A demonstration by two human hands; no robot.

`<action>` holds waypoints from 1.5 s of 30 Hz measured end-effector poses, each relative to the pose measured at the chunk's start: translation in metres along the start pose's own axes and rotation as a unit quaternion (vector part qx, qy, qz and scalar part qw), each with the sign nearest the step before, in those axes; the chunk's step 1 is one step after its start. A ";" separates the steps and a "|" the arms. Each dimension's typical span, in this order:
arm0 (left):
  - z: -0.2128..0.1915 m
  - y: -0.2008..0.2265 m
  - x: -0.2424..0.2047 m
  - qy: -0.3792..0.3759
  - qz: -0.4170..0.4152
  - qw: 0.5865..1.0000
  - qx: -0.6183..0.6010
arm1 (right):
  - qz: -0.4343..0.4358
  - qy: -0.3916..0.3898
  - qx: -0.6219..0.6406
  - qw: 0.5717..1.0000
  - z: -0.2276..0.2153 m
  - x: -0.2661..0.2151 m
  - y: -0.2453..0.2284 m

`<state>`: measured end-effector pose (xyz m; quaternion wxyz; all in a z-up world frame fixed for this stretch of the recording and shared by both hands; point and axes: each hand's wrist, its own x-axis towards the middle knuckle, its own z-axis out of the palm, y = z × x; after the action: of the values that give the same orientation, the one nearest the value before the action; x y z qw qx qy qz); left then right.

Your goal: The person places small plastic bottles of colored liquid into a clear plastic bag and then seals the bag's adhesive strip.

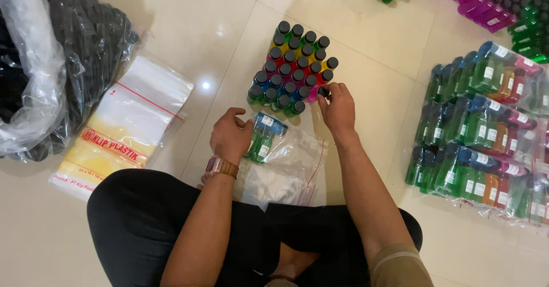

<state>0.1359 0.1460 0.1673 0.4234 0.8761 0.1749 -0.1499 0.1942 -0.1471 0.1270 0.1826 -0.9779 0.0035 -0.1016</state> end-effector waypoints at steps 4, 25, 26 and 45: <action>0.002 0.000 0.004 -0.010 -0.008 1.000 -0.004 | 0.045 0.021 0.034 0.998 0.001 0.013 0.012; 0.015 -0.002 0.011 -0.034 -0.040 0.999 0.011 | -0.024 -0.174 -0.098 0.980 -0.044 0.065 0.026; 0.015 -0.003 0.011 -0.032 -0.045 0.998 0.006 | -0.051 -0.179 -0.122 0.975 -0.040 0.065 0.027; 0.052 0.000 -0.028 -0.021 0.005 0.999 -0.029 | 0.326 -0.130 0.176 0.920 -0.092 -0.157 0.052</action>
<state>0.1048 0.1000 0.1481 0.4532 0.8609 0.1663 -0.1608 0.0239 -0.2217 0.1617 0.3740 -0.8792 0.2803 0.0928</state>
